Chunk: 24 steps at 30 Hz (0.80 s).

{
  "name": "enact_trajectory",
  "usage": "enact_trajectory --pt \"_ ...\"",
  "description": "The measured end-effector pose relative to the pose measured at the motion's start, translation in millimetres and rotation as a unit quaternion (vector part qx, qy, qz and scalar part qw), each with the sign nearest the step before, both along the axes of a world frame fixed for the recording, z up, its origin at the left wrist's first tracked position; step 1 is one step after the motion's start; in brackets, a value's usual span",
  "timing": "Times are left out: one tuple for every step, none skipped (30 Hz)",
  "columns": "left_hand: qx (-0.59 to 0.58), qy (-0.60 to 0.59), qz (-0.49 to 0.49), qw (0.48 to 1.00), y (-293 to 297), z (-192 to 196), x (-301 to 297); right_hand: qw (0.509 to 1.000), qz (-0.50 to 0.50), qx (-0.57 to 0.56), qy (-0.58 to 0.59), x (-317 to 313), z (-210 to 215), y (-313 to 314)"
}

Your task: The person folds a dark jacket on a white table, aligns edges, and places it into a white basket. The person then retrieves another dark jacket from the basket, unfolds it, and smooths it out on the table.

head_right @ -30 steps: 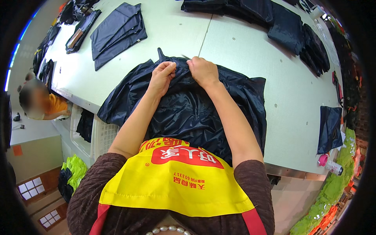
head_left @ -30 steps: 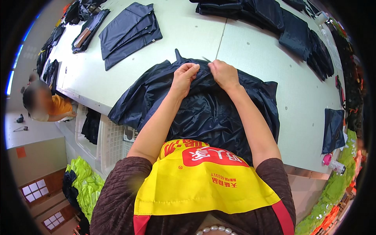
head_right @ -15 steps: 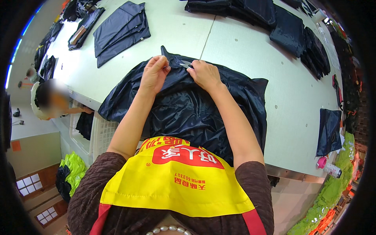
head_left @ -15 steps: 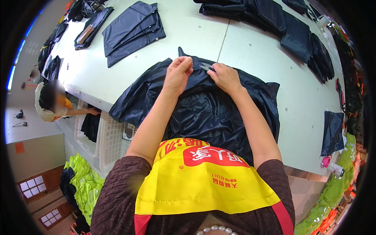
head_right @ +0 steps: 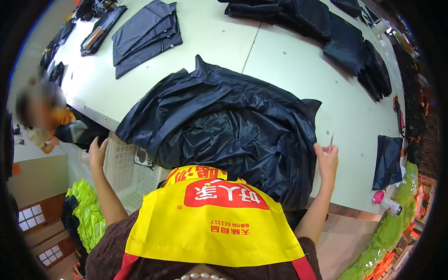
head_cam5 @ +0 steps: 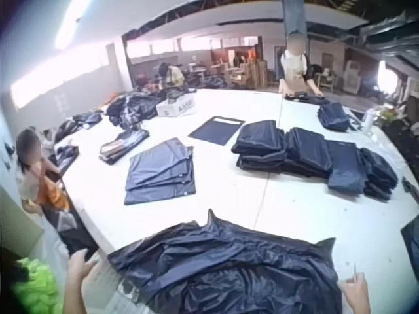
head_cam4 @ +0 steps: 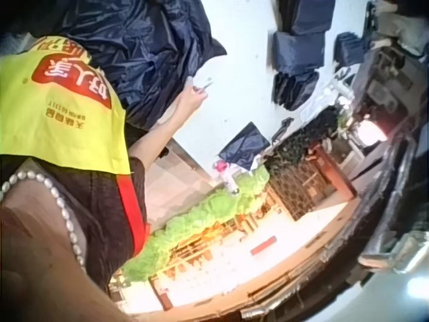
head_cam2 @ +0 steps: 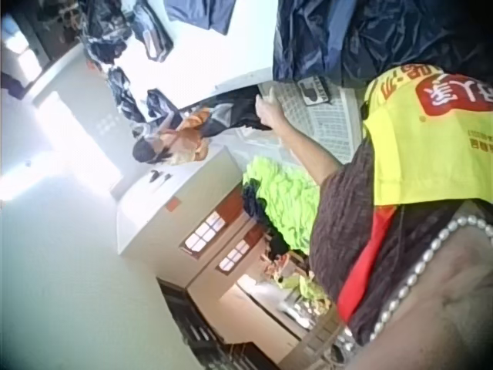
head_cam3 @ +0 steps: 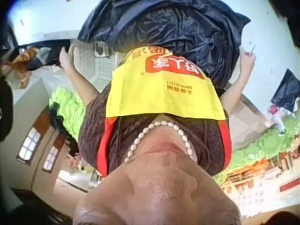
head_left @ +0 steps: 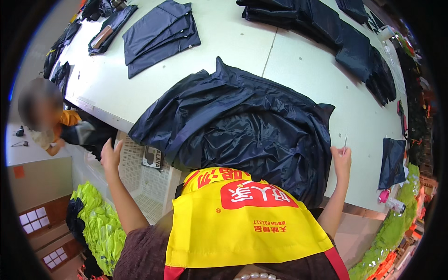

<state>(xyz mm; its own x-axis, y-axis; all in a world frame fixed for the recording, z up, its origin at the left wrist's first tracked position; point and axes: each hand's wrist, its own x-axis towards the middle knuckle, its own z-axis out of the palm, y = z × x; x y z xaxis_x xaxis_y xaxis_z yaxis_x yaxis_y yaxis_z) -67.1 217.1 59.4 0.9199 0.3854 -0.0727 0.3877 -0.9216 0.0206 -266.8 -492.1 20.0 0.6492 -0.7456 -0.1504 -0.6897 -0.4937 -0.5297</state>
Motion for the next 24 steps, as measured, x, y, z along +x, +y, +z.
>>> enact_trajectory --pt "-0.12 -0.056 -0.119 0.984 -11 -14 4 1.0 0.008 0.002 -0.017 -18 -14 -1" --pt "-0.134 -0.11 -0.208 0.963 -45 -20 11 1.0 0.011 0.01 0.01 -26 -18 6" --pt "-0.06 -0.069 -0.254 0.963 -81 -21 22 0.999 0.008 0.019 0.033 -29 -22 19" --pt "-0.063 -0.019 -0.266 0.962 -111 -25 33 1.0 0.003 0.012 -0.013 -28 -30 37" --pt "-0.061 0.023 -0.252 0.965 -131 -41 44 0.999 0.01 0.0 -0.048 -24 -37 51" --pt "-0.065 0.057 -0.28 0.956 -146 -55 48 1.0 0.014 -0.012 0.004 -11 -26 69" --pt "-0.016 0.097 -0.288 0.952 -167 -60 49 0.999 0.004 -0.036 0.038 -4 -26 82" --pt "-0.03 0.096 -0.296 0.95 -173 -56 52 1.0 0.009 -0.021 0.012 -2 -36 86" --pt "-0.043 0.095 -0.305 0.947 -176 -51 55 1.0 0.013 -0.006 -0.013 -2 -44 89" --pt "-0.111 0.066 -0.301 0.945 -173 -63 54 0.999 0.005 0.025 -0.034 -5 -46 90" --pt "-0.179 0.036 -0.295 0.938 -169 -75 51 0.997 -0.002 0.056 -0.056 -8 -46 90" --pt "-0.217 0.045 -0.275 0.936 -170 -76 42 0.993 -0.01 0.086 -0.079 -9 -46 90" --pt "-0.248 0.044 -0.263 0.931 -169 -72 29 0.976 -0.025 0.155 -0.15 -11 -44 92" --pt "-0.29 0.077 -0.279 0.912 -155 -91 23 0.949 -0.04 0.223 -0.22 -19 -41 93" --pt "-0.305 0.045 -0.296 0.904 -155 -86 6 0.912 -0.058 0.287 -0.286 -30 -39 97" --pt "-0.4 0.046 -0.265 0.876 -147 -82 -10 0.896 -0.078 0.319 -0.298 -37 -15 104" --pt "-0.42 0.092 -0.214 0.877 -156 -42 -27 0.868 -0.062 0.372 -0.324 -49 6 108" --pt "-0.462 0.094 -0.229 0.851 -146 -28 -39 0.845 -0.063 0.403 -0.345 -64 24 111" --pt "-0.473 0.114 -0.206 0.849 -140 -10 -49 0.834 -0.089 0.412 -0.357 -71 61 127" --pt "-0.481 0.129 -0.189 0.846 -125 1 -58 0.815 -0.123 0.409 -0.392 -71 101 146" --pt "-0.511 0.118 -0.176 0.833 -117 19 -64 0.807 -0.088 0.388 -0.437 -84 120 149" --pt "-0.537 0.098 -0.16 0.822 -106 39 -68 0.812 -0.05 0.407 -0.416 -104 123 126" --pt "-0.547 0.062 -0.164 0.819 -81 36 -70 0.814 -0.012 0.426 -0.394 -125 124 101" --pt "-0.536 0.054 -0.153 0.829 -85 63 -66 0.763 -0.024 0.416 -0.494 -113 147 116"
